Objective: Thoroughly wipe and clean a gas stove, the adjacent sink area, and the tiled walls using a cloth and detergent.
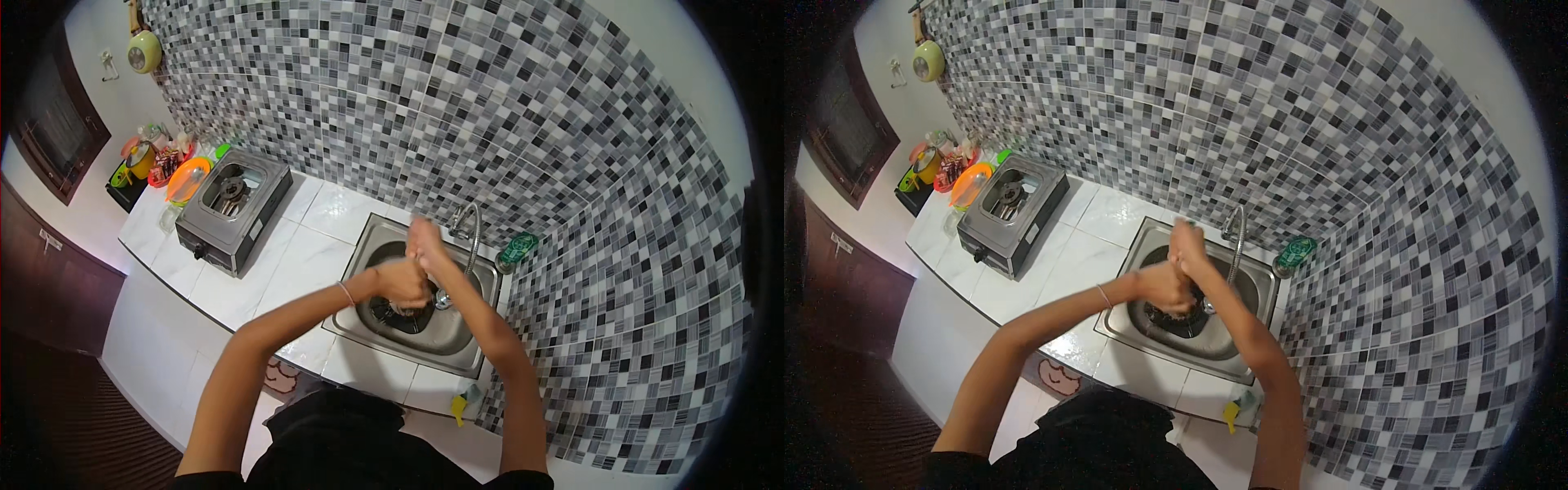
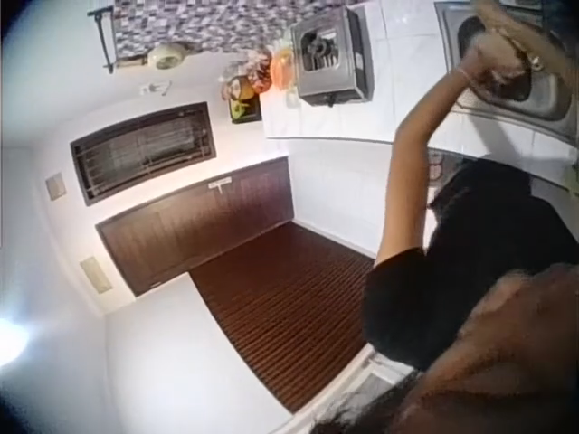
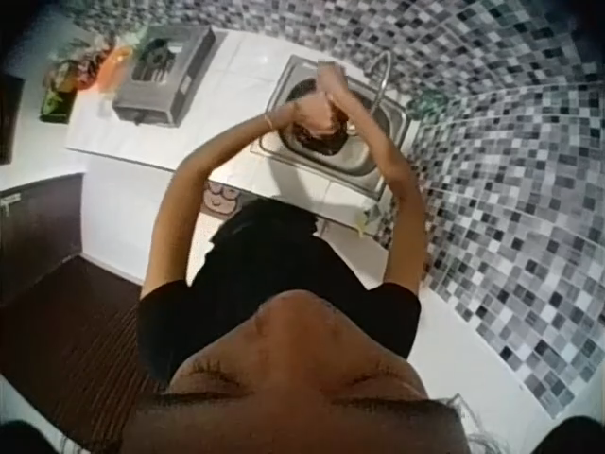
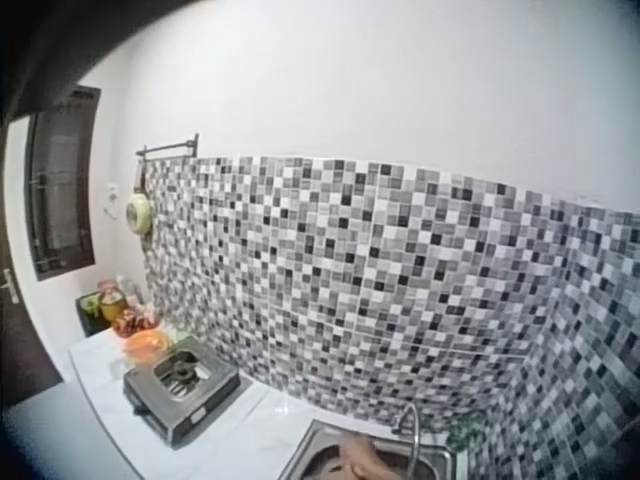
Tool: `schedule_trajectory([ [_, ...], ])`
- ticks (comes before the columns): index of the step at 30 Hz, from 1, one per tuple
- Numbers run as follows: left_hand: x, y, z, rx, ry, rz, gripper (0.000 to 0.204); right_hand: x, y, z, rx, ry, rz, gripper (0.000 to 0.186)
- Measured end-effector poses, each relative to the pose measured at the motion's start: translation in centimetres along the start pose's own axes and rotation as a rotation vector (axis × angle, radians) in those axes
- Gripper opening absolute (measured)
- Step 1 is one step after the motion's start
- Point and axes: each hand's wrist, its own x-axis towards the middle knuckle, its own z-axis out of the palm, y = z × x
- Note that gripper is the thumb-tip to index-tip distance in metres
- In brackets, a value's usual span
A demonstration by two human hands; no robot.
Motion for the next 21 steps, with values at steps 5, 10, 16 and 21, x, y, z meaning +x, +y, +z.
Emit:
schedule_trajectory([
  [5,2.7,1.3,-6.2,-0.503,0.873,-0.556,0.022,-2.8,-7.1,0.8,0.671,0.03,-0.061,0.035],
  [10,6.2,3.7,-7.0,-0.493,1.097,-0.953,0.034,-5.4,-10.2,3.3,0.834,0.379,-0.354,0.043],
  [16,4.6,4.5,-9.8,-1.654,0.806,-0.84,0.061,-9.4,-9.4,3.4,0.141,0.381,-0.931,0.06],
  [21,1.9,1.6,-17.3,-1.777,0.191,-0.921,0.1,-12.7,-7.9,4.1,-0.802,-0.041,-1.999,0.034],
])
